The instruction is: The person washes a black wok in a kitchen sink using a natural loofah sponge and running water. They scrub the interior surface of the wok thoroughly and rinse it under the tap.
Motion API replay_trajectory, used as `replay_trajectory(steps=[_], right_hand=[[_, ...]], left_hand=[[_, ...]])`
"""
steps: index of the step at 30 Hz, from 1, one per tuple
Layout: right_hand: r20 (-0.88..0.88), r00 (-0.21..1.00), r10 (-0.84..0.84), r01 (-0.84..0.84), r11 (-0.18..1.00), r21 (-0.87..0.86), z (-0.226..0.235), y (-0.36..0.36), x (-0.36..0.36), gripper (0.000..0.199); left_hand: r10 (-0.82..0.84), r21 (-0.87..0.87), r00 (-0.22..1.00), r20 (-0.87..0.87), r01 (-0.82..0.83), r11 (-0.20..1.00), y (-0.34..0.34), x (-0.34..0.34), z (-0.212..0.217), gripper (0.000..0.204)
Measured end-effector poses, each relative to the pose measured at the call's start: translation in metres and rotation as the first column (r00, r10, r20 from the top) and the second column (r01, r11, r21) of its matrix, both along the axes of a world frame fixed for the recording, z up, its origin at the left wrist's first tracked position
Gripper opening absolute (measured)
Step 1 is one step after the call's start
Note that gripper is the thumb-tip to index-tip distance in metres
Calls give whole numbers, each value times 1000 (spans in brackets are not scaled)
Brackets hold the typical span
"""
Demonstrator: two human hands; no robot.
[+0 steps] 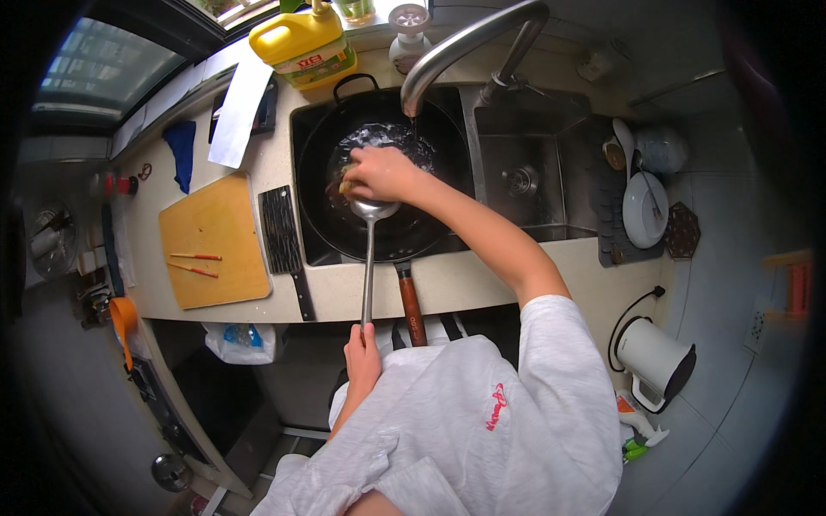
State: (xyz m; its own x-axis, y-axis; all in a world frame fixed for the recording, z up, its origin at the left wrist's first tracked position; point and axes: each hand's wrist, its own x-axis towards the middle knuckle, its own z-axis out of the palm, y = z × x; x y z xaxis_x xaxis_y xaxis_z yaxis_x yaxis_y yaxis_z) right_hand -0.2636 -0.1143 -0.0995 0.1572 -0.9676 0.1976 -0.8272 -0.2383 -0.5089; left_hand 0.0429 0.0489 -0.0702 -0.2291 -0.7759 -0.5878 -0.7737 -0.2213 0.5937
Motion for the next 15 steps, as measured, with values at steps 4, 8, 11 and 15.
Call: replay_trajectory(steps=[4,8,11,15], right_hand=[[438,554,-708,585,706,400,-28,5,-44,30],[826,-170,-538,309,766,563,-22,43,-56,34],[858,11,-514,430,777,460,-29,45,-58,34],[564,543,-622,664,729,166,-24,27,-55,33]], left_hand=[[5,29,987,-158,0,1000,-5,7,-21,40],[8,57,998,-63,-4,998,-20,0,-5,41],[-89,-78,996,21,90,993,-36,-10,-1,37],[-215,-267,970,112,238,934,-56,-21,3,37]])
